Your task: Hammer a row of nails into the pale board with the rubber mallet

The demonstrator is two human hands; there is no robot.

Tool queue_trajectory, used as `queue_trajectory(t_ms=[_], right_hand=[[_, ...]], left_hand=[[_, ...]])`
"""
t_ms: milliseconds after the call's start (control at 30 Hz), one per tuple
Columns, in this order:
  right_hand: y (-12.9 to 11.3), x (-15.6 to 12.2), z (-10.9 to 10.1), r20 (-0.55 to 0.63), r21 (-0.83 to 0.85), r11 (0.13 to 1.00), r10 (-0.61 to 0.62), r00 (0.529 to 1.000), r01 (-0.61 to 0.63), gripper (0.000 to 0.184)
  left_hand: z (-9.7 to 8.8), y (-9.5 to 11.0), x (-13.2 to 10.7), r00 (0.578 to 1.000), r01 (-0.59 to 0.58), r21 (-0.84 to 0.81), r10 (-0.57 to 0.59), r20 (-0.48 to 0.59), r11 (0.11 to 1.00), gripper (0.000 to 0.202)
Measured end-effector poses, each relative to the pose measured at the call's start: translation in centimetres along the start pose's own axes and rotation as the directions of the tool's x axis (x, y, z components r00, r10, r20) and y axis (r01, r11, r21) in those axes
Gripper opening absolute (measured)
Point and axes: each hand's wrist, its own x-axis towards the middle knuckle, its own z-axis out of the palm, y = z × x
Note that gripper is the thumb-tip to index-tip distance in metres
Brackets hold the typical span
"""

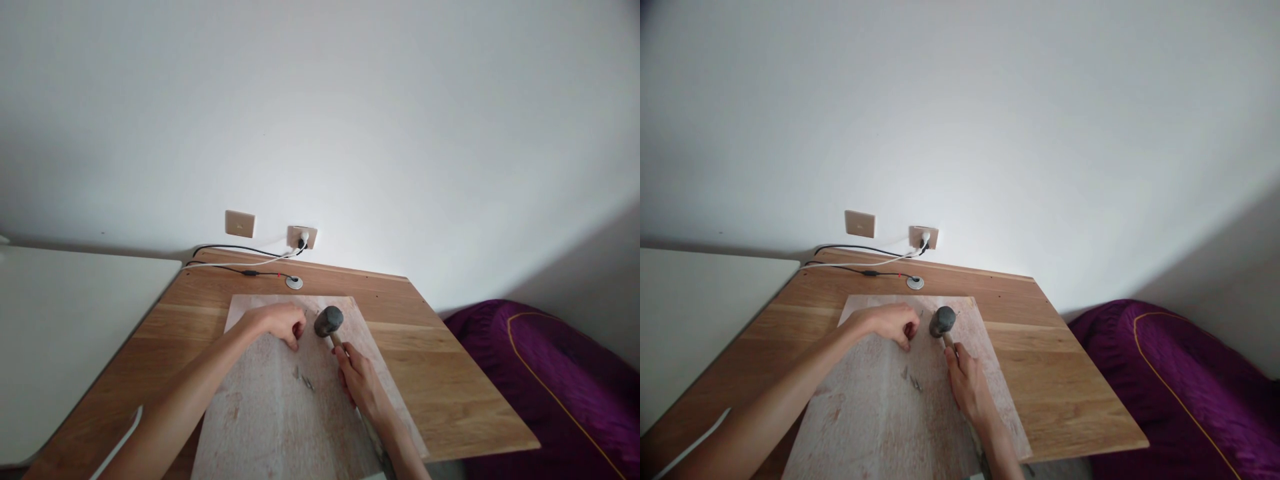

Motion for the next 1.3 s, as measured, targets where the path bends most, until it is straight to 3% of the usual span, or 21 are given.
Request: queue_trajectory(t_ms=[233, 367, 433, 767, 967, 1100, 1233, 1300], right_hand=[[0.0, 0.1, 0.0, -0.005, 0.019, 1.0, -0.017, 1.0, 0.017, 0.05], [0.1, 0.0, -0.1, -0.007, 0.018, 0.999, -0.037, 0.999, 0.037, 0.048], [0.1, 0.0, -0.1, -0.007, 0.012, 0.999, -0.041, 0.999, 0.041, 0.047], [-0.1, 0.0, -0.2, 0.007, 0.027, 1.0, -0.008, 1.0, 0.008, 0.047], [-0.2, 0.1, -0.2, 0.01, 0.023, 1.0, 0.002, 1.0, -0.002, 0.048], [-0.3, 0.1, -0.2, 0.015, 0.003, 1.0, 0.011, 1.0, -0.011, 0.047], [-0.3, 0.1, -0.2, 0.018, 0.002, 1.0, 0.0, 1.0, 0.0, 0.042], [-0.3, 0.1, -0.2, 0.017, 0.007, 1.0, -0.002, 1.0, 0.002, 0.041]], left_hand=[[-2.3, -1.8, -0.8, 0.976, -0.059, -0.17, 0.021, -0.216, 0.984, 0.015], [-2.8, -3.2, -0.6, 0.92, -0.061, -0.192, -0.019, -0.392, 0.98, 0.012], [-2.5, -3.7, -0.3, 0.902, -0.073, -0.186, -0.015, -0.431, 0.98, 0.011], [-1.5, -3.4, 0.2, 0.928, -0.014, -0.06, -0.01, -0.373, 0.998, 0.007], [-1.4, -2.9, 0.2, 0.933, -0.015, -0.072, -0.012, -0.359, 0.997, 0.015], [-1.2, -2.9, 0.2, 0.944, -0.008, -0.082, -0.02, -0.328, 0.997, 0.008], [0.1, -3.1, -0.1, 0.929, -0.016, -0.167, -0.047, -0.366, 0.986, 0.004], [1.0, -3.1, -0.2, 0.901, -0.027, -0.228, -0.075, -0.428, 0.973, 0.002]])
